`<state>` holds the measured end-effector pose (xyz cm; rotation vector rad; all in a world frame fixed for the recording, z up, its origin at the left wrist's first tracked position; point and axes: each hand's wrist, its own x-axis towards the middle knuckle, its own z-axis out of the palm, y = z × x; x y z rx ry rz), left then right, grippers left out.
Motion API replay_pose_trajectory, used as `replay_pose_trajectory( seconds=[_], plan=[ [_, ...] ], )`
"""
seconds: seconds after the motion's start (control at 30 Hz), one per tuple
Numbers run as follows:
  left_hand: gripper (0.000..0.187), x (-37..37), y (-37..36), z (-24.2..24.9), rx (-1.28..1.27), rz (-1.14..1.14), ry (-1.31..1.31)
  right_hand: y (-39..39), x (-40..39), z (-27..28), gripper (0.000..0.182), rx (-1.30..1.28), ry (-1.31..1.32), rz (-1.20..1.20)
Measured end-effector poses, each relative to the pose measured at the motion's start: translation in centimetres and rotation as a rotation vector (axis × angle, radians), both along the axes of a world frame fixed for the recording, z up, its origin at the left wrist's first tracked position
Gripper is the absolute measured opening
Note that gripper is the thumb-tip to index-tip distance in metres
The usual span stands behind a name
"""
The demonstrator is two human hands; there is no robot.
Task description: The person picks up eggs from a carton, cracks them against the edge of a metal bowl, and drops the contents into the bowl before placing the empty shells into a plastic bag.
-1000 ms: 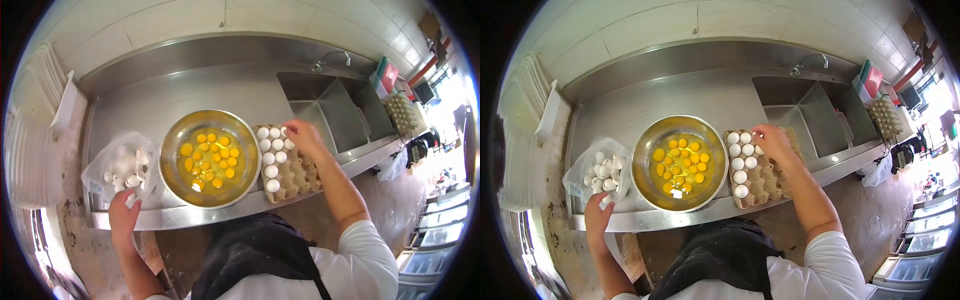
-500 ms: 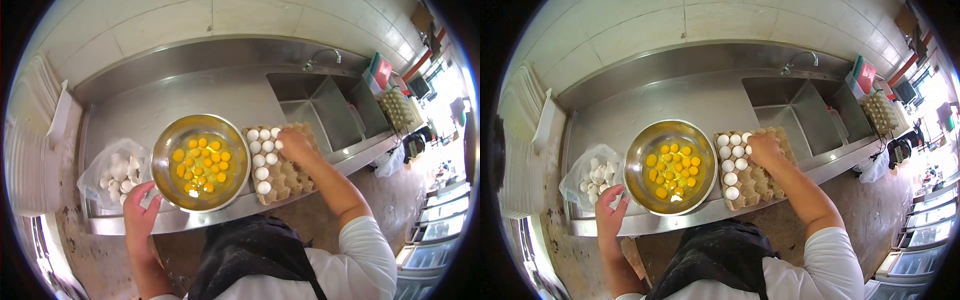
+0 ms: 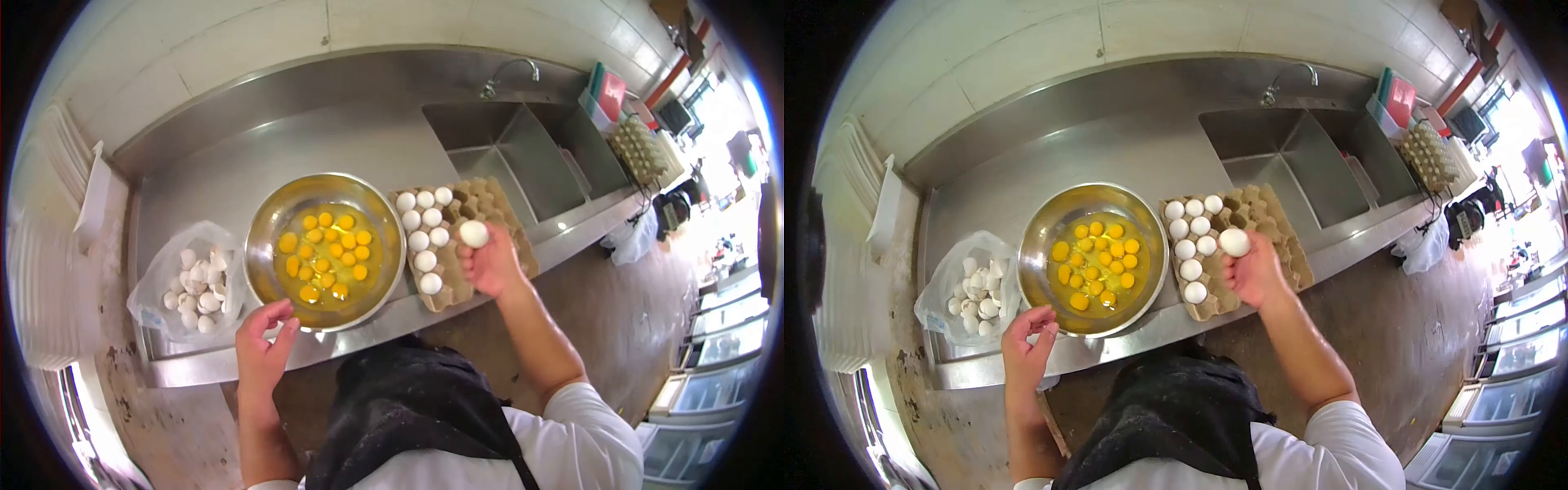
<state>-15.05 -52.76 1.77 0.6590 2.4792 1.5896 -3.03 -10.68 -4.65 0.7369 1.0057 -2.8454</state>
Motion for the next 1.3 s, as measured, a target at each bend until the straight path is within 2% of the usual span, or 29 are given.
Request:
replay_pose_trajectory(
  seconds=[0.03,0.1,0.13,0.17,0.23,0.27,0.33,0.43,0.57,0.63,0.7,0.83,0.97,1.1,1.17,1.3],
  plan=[
    [0.03,0.0,0.3,0.1,-0.006,-0.01,-0.009,-2.6,0.7,1.0,0.047,-0.059,-0.02,0.01],
    [0.03,-0.1,0.7,0.7,-0.093,-0.111,0.055,-7.7,2.1,3.4,0.046,0.224,-0.169,-0.068],
    [0.03,0.0,0.9,0.9,-0.102,-0.117,0.047,-9.3,3.3,3.6,0.039,0.296,-0.11,-0.079],
    [0.029,0.0,1.1,1.1,-0.097,-0.142,0.067,-11.3,4.5,2.2,0.039,0.288,-0.117,-0.084],
    [0.029,0.2,1.2,1.2,-0.096,-0.177,0.087,-14.9,6.9,-1.3,0.042,1.174,0.116,-0.285],
    [0.029,0.2,1.2,1.3,-0.09,-0.189,0.088,-15.3,7.8,-2.1,0.042,1.172,0.109,-0.293],
    [0.029,0.2,1.2,1.4,-0.081,-0.204,0.092,-15.7,8.9,-2.8,0.054,1.776,0.272,-0.144],
    [0.03,0.3,0.9,1.5,-0.087,-0.199,0.076,-16.5,8.9,-3.0,0.047,1.811,0.243,-0.188],
    [0.03,0.3,0.4,1.0,-0.114,-0.214,0.067,-16.4,8.1,-3.0,0.047,1.856,0.235,-0.201],
    [0.03,0.2,0.5,0.7,-0.101,-0.203,0.059,-16.2,7.7,-3.7,0.048,1.828,0.189,-0.057],
    [0.03,0.6,0.6,0.4,-0.083,-0.224,-0.006,-16.0,7.1,-2.8,0.049,1.878,0.233,-0.025],
    [0.032,0.7,1.6,-0.6,0.015,-0.261,-0.079,-17.1,4.1,2.4,0.051,1.76,0.392,-0.14],
    [0.032,0.0,3.0,0.6,-0.009,-0.246,0.0,-16.8,2.3,4.8,0.052,1.719,0.538,-0.162],
    [0.031,-0.5,2.7,1.3,0.008,-0.204,-0.001,-15.1,4.6,2.4,0.051,1.759,0.49,-0.06],
    [0.031,-1.0,2.4,0.8,-0.003,-0.198,-0.026,-14.5,5.8,0.8,0.049,1.799,0.319,0.094],
    [0.03,-1.0,2.9,-0.4,-0.025,-0.17,-0.101,-13.9,6.6,-0.6,0.047,1.835,0.265,0.15]
  ],
)
